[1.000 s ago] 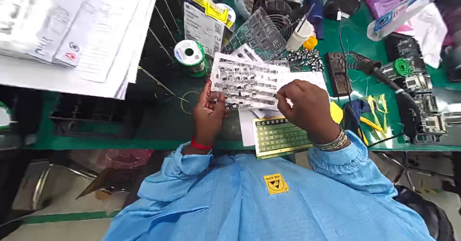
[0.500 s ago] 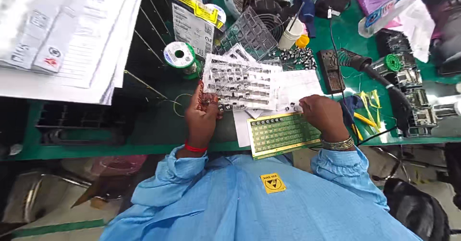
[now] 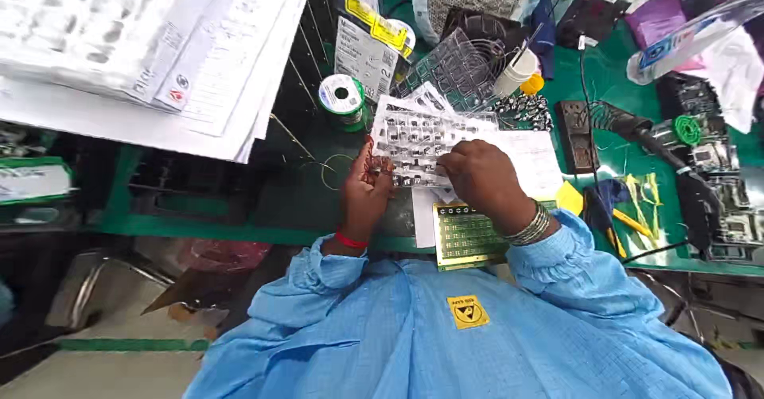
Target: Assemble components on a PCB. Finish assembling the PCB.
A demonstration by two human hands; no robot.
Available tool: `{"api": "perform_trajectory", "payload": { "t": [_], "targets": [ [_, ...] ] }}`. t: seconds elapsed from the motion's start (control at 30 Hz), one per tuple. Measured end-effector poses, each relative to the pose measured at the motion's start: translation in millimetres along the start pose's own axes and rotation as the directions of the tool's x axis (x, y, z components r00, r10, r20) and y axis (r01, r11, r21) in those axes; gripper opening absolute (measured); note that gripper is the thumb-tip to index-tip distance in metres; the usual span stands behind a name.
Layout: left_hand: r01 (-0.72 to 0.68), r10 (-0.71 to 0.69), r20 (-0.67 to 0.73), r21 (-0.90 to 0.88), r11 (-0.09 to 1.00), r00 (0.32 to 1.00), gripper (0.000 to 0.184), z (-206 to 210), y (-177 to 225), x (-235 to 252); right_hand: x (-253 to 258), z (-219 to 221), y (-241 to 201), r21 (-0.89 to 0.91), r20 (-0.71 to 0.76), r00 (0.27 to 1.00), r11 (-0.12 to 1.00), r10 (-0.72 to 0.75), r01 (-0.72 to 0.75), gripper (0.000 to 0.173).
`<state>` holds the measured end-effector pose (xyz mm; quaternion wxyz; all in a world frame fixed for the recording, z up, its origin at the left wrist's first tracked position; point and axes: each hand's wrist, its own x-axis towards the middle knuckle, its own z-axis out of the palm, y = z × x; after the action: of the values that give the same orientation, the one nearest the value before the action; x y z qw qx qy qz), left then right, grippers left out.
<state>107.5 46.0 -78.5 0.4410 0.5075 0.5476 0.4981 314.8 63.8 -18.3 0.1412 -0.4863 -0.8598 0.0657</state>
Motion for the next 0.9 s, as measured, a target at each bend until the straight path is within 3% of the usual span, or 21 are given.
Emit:
{"api": "perform_trajectory", "payload": {
  "t": [0.2,0.4,0.47,0.63,0.9],
  "targets": [
    [0.003,-0.003,-0.008,-0.009,1.0,1.0,0.057,1,0,0,19,-16,0,-0.011,0.236,0.972,1.0,0.015,-0.013,0.011],
    [0.015,-0.016,-0.016,-0.026,1.0,1.0,0.057,2,3,0,28,-19,-18,-0.208,0.351,0.936,0.975,0.004,0.074,0.006],
    [0.007,-0.008,-0.021,-0.035,0.999,1.0,0.057,2,1,0,26,-17,-14,-0.206,0.326,0.944,0.971,-0.052,0.124,0.006],
    [-0.003,0.002,-0.028,-0.034,0.999,1.0,0.057,3,2,0,13,0,3,-0.219,0.09,0.98,0.956,-0.179,0.195,0.01],
    [0.006,-0.006,-0.033,-0.009,1.0,0.999,0.057,3,3,-1,7,2,11,-0.049,-0.052,0.998,0.998,-0.039,0.036,0.016]
  ]
}}
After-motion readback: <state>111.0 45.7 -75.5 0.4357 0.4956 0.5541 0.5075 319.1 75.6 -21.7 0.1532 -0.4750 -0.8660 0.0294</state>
